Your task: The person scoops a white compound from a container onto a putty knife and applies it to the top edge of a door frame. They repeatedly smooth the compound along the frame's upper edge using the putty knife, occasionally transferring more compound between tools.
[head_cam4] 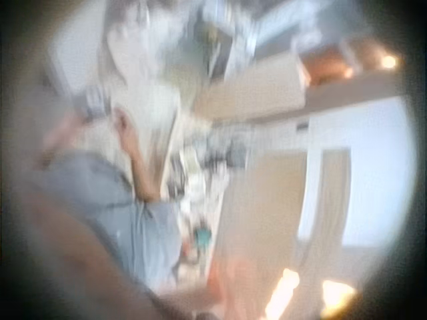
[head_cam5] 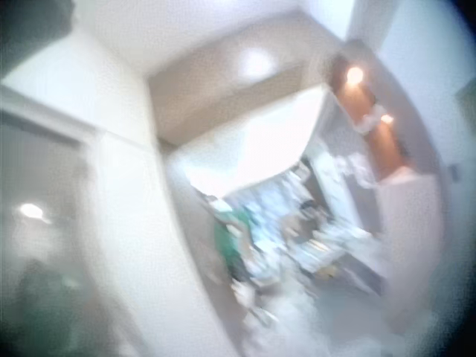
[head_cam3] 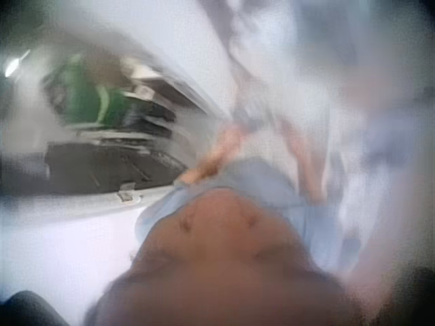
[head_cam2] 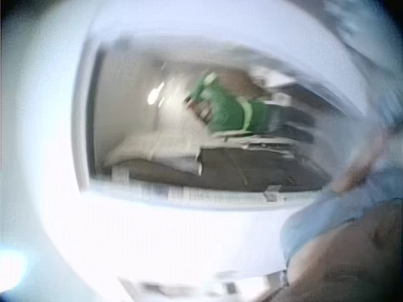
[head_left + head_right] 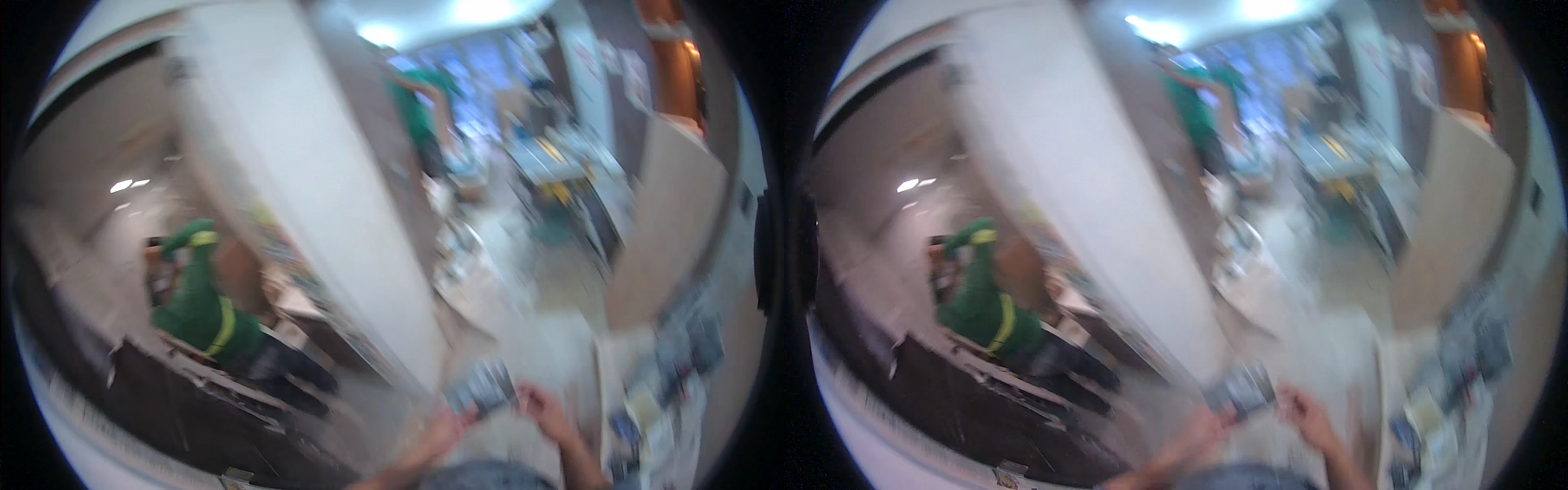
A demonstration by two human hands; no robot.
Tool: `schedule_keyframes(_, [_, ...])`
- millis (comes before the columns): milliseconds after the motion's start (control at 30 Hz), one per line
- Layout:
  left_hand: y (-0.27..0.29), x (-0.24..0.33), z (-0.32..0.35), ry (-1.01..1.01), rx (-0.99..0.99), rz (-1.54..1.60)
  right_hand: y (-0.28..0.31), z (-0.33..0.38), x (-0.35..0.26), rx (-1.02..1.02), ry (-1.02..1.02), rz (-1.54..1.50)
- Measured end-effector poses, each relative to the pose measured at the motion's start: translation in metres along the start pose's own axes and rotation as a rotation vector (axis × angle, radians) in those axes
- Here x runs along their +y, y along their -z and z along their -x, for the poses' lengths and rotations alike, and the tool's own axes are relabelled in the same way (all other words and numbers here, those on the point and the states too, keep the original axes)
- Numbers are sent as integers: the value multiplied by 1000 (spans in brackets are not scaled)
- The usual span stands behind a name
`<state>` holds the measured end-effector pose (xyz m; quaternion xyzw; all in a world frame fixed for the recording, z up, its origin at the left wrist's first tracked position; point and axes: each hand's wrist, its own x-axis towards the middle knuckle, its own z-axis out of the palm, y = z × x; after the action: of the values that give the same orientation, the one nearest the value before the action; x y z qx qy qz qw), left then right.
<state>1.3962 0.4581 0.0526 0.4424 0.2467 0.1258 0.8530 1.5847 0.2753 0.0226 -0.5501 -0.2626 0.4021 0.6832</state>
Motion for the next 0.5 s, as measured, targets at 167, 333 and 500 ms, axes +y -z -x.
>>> schedule_keyframes(167, [30, 46, 15, -178, -14, -171, -98, -22, -7, -113, 19, 282])
schedule_keyframes(333, [59, 110, 56, -365, 297, -366, -170, -63, -20, -196, 35, -78])
schedule_keyframes(500, [71, 136, 77, -429, 532, -576, -223, -85, 14, -403, 228, 160])
